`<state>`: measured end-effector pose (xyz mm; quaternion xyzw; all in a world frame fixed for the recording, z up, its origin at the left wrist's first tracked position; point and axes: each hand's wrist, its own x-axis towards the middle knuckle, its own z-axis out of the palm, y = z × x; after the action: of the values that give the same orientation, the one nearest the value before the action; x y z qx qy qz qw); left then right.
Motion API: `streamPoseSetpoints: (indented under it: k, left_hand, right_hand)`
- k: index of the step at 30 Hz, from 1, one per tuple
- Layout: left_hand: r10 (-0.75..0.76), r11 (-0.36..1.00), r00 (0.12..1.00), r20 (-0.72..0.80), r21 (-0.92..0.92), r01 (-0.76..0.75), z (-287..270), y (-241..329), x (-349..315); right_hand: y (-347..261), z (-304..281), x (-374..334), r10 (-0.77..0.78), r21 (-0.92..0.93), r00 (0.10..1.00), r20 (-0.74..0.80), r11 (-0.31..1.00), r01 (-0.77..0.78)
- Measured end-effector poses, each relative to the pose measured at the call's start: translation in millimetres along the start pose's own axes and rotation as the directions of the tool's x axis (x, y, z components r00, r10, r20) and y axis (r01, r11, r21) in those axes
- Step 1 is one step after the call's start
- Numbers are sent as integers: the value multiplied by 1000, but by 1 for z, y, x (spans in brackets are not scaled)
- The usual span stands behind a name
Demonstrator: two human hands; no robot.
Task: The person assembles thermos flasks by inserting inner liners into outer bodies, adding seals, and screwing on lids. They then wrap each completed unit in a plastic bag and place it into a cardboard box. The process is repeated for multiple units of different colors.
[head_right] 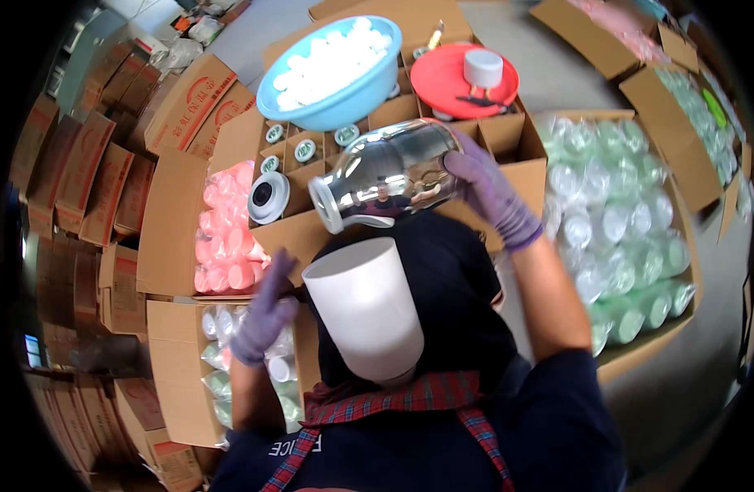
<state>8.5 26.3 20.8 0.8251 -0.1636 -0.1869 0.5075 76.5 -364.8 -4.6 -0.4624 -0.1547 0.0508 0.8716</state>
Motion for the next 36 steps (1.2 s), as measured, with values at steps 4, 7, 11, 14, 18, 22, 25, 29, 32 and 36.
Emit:
streamPoseSetpoints:
  k: [4, 7, 11, 14, 18, 22, 25, 29, 32, 36]
  left_hand:
    - [76, 984, 993, 95, 152, -90, 70, 24, -22]
    - [283, 954, 951, 128, 60, -292, 85, 25, -23]
    - [132, 991, 991, 36, -41, -130, 94, 3, -70]
    - [-31, 703, 996, 83, -707, 81, 122, -30, -107]
    - [44, 754, 991, 130, -655, 52, 114, 9, -76]
    - [490, 869, 871, -32, 94, -486, 112, 76, -30]
    - [620, 753, 771, -146, -166, -637, 126, 96, -11]
    - [599, 756, 787, -145, -221, -616, 117, 108, -14]
    - [661, 695, 729, -175, -223, -684, 124, 100, -10]
    - [742, 589, 608, -280, -161, -792, 127, 95, -3]
  right_hand:
    - [-28, -25, -12, 134, -546, 987, 86, 835, -66]
    - [-53, -21, -29, 265, -632, 924, 276, 774, -33]
    - [-36, -28, -111, 366, -763, 904, 219, 642, -75]
    - [3, -3, -190, 254, -581, 962, -98, 770, -263]
    - [53, -42, -286, 269, -921, 947, -175, 295, -254]
    - [50, -21, -254, 148, -822, 980, -130, 536, -190]
    - [44, 23, -222, 96, -508, 973, -209, 839, -192]
    - [39, 48, -197, 191, -62, 956, -222, 976, -210]
    - [61, 24, -206, 318, 42, 924, -214, 948, -316]
    - [55, 31, -192, 311, 1, 927, -209, 948, -318]
